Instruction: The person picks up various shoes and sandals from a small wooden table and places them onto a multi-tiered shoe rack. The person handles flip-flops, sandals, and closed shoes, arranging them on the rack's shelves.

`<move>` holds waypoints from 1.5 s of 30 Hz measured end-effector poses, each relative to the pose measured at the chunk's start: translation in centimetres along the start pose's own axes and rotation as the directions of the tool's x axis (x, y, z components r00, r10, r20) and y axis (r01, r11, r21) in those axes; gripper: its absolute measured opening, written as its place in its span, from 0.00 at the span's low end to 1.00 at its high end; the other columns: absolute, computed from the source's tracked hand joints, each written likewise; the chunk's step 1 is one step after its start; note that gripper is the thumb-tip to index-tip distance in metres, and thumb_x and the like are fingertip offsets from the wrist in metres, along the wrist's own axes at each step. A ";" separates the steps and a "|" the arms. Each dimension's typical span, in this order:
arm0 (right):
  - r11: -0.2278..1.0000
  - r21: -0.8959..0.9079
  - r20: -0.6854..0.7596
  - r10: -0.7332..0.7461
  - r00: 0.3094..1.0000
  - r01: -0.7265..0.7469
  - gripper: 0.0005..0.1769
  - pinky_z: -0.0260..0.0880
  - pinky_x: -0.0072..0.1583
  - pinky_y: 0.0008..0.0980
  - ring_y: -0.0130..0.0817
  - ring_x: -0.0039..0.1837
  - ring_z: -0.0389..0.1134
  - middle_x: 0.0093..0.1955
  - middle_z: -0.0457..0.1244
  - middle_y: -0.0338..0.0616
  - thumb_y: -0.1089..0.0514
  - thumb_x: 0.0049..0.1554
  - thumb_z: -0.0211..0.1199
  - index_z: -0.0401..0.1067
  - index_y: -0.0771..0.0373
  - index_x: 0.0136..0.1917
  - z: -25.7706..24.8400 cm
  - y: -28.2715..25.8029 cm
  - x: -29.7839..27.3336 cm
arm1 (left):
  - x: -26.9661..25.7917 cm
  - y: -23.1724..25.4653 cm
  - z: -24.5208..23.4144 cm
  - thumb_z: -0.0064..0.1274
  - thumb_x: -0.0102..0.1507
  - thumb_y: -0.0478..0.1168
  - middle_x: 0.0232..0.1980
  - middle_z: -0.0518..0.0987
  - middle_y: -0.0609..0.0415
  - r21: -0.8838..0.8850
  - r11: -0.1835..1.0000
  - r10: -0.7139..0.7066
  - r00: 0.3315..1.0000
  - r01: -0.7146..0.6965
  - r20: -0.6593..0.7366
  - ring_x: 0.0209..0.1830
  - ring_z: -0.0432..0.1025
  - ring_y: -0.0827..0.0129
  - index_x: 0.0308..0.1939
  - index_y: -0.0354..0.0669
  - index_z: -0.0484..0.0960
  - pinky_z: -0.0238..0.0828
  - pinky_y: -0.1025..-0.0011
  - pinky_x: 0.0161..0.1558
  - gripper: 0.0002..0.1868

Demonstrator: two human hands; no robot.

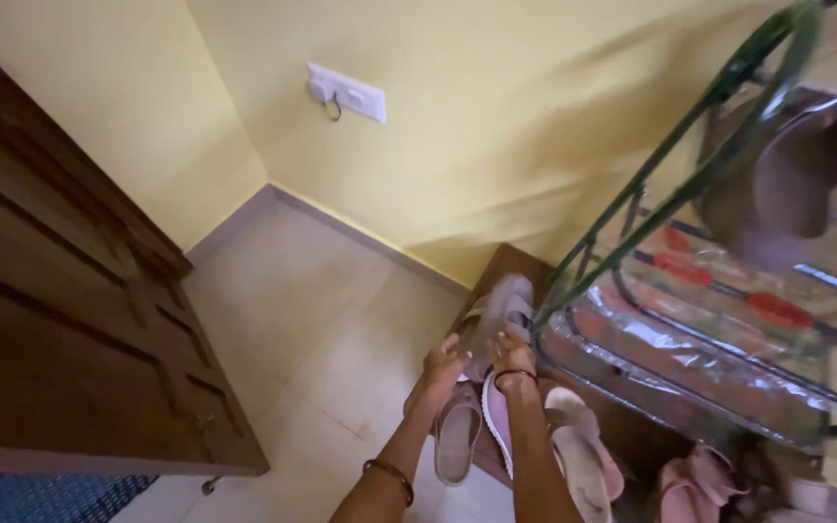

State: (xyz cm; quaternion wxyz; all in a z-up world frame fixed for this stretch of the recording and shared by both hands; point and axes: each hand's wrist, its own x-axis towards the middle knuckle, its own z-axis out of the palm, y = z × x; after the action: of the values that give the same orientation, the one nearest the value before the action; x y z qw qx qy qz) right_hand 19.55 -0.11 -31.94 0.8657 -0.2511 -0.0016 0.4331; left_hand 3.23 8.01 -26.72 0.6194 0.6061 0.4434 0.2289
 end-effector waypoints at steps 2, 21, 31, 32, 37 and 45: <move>0.998 -0.044 0.009 -0.044 0.999 0.045 0.22 0.60 0.74 0.54 0.50 0.69 0.62 0.63 0.62 0.58 0.58 0.66 0.45 0.62 0.71 0.70 3.0 -1.0 -1.0 | -0.4 1.9 0.4 0.63 0.57 0.37 0.63 0.78 0.44 -0.042 0.999 -0.004 1.000 0.005 0.023 0.61 0.74 0.63 0.68 0.37 0.72 0.73 0.68 0.57 0.35; 0.935 -0.354 -0.182 -0.043 0.982 -0.025 0.19 0.75 0.51 0.34 0.35 0.50 0.69 0.49 0.66 0.42 0.66 0.58 0.59 0.72 0.64 0.63 22.1 -10.5 -12.3 | -9.7 20.8 -3.3 0.66 0.49 0.47 0.55 0.83 0.45 0.322 0.927 0.126 0.969 -0.191 0.212 0.57 0.77 0.54 0.64 0.51 0.80 0.74 0.62 0.57 0.37; 0.587 -0.795 -0.015 -0.271 0.963 0.152 0.24 0.77 0.51 0.35 0.34 0.55 0.73 0.59 0.69 0.39 0.66 0.53 0.64 0.73 0.55 0.63 26.7 -13.4 -19.4 | -14.8 23.2 -2.4 0.64 0.52 0.44 0.55 0.84 0.52 0.040 0.974 -0.224 0.922 0.223 0.316 0.56 0.77 0.60 0.62 0.48 0.82 0.71 0.63 0.52 0.32; 0.393 -0.908 -0.005 -0.355 0.935 0.145 0.23 0.76 0.52 0.36 0.37 0.55 0.74 0.58 0.70 0.42 0.63 0.53 0.66 0.73 0.55 0.63 26.7 -13.6 -20.5 | -15.0 23.1 -2.3 0.62 0.54 0.45 0.55 0.84 0.53 0.013 0.950 -0.295 0.883 0.311 0.365 0.56 0.76 0.61 0.62 0.49 0.83 0.68 0.62 0.50 0.30; -0.253 -0.965 0.218 -0.651 0.727 0.063 0.29 0.73 0.59 0.42 0.51 0.60 0.71 0.59 0.69 0.55 0.59 0.45 0.72 0.76 0.57 0.62 25.9 -14.1 -26.8 | -17.2 23.7 -1.8 0.65 0.54 0.43 0.41 0.80 0.58 -0.045 0.971 -0.203 0.915 0.233 0.348 0.37 0.70 0.70 0.52 0.42 0.85 0.62 0.65 0.31 0.22; 0.384 -0.921 -0.327 -0.659 0.677 -0.071 0.33 0.74 0.50 0.47 0.50 0.56 0.70 0.61 0.66 0.52 0.44 0.57 0.64 0.63 0.61 0.70 26.0 -14.5 -32.1 | -20.8 25.9 2.4 0.69 0.56 0.45 0.33 0.76 0.61 -0.062 0.945 -0.262 0.856 0.322 0.446 0.29 0.67 0.73 0.43 0.44 0.83 0.63 0.71 0.29 0.16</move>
State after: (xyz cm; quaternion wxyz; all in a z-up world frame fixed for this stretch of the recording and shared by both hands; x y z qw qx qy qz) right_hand 4.67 -20.14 4.00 0.6072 -0.7910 0.0287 0.0687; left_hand 1.38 -6.27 3.32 0.7688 0.5241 0.3658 0.0215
